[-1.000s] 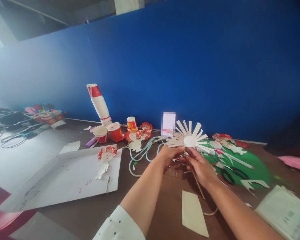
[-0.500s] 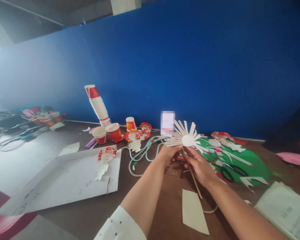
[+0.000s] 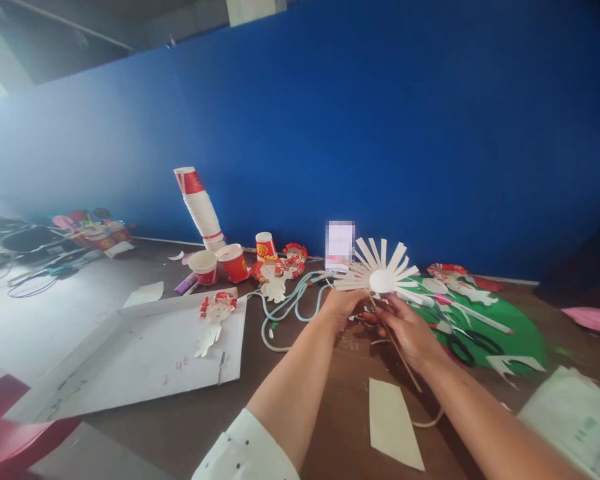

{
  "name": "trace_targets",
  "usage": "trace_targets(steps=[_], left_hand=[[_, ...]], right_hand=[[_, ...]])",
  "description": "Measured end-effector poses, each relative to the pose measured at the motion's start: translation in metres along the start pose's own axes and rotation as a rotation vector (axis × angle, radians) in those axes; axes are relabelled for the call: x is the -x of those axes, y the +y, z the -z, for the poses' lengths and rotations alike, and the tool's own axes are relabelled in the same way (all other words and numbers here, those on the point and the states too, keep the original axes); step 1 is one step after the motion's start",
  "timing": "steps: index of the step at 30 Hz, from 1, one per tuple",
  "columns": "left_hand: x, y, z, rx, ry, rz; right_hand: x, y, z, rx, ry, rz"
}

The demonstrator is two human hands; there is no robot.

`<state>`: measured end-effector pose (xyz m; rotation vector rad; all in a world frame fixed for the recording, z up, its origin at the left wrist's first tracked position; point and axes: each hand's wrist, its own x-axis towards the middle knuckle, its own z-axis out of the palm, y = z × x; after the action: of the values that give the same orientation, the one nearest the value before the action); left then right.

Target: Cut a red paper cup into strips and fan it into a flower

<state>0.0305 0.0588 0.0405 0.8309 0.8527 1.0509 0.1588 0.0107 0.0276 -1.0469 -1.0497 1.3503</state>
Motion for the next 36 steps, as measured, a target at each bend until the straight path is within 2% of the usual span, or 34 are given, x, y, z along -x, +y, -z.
trace_targets(steps=[6,10,13,15,20,23,28,33,36], left_hand=[[-0.0016,-0.0009,0.0011,-0.022,0.021,-0.043],[-0.0003,0.0006,0.0012,-0.097,0.033,-0.033],[-0.0003,0.0009,0.0024,-0.175,0.023,-0.084],[-0.0008,0.0009,0.004,-0.272,0.028,-0.131],[-0.0025,0.0017,0.0068,-0.668,0.04,-0.23],[-0.0024,0.0017,0.0056,-0.779,0.047,-0.278],[-0.0007,0.0028,0.002,-0.799,0.055,-0.321],[-0.0022,0.003,0.0026,-0.732,0.07,-0.243],[-0.0038,0.0005,0.004,-0.593,0.086,-0.159]], right_hand=[[-0.0015,0.0013,0.0028,0.002,0.038,-0.043],[-0.0018,0.0001,0.0047,-0.026,0.04,-0.09],[-0.0016,-0.0026,0.005,-0.021,0.038,-0.101],[-0.0019,-0.0037,0.0048,-0.011,0.036,-0.109],[-0.0047,0.0002,0.0069,-0.018,0.016,-0.129],[-0.0065,0.0036,0.0092,-0.015,0.019,-0.111],[-0.0065,0.0043,0.0093,-0.004,0.036,-0.102],[-0.0048,0.0038,0.0076,0.003,0.059,-0.103],[-0.0042,0.0037,0.0067,0.011,0.063,-0.097]])
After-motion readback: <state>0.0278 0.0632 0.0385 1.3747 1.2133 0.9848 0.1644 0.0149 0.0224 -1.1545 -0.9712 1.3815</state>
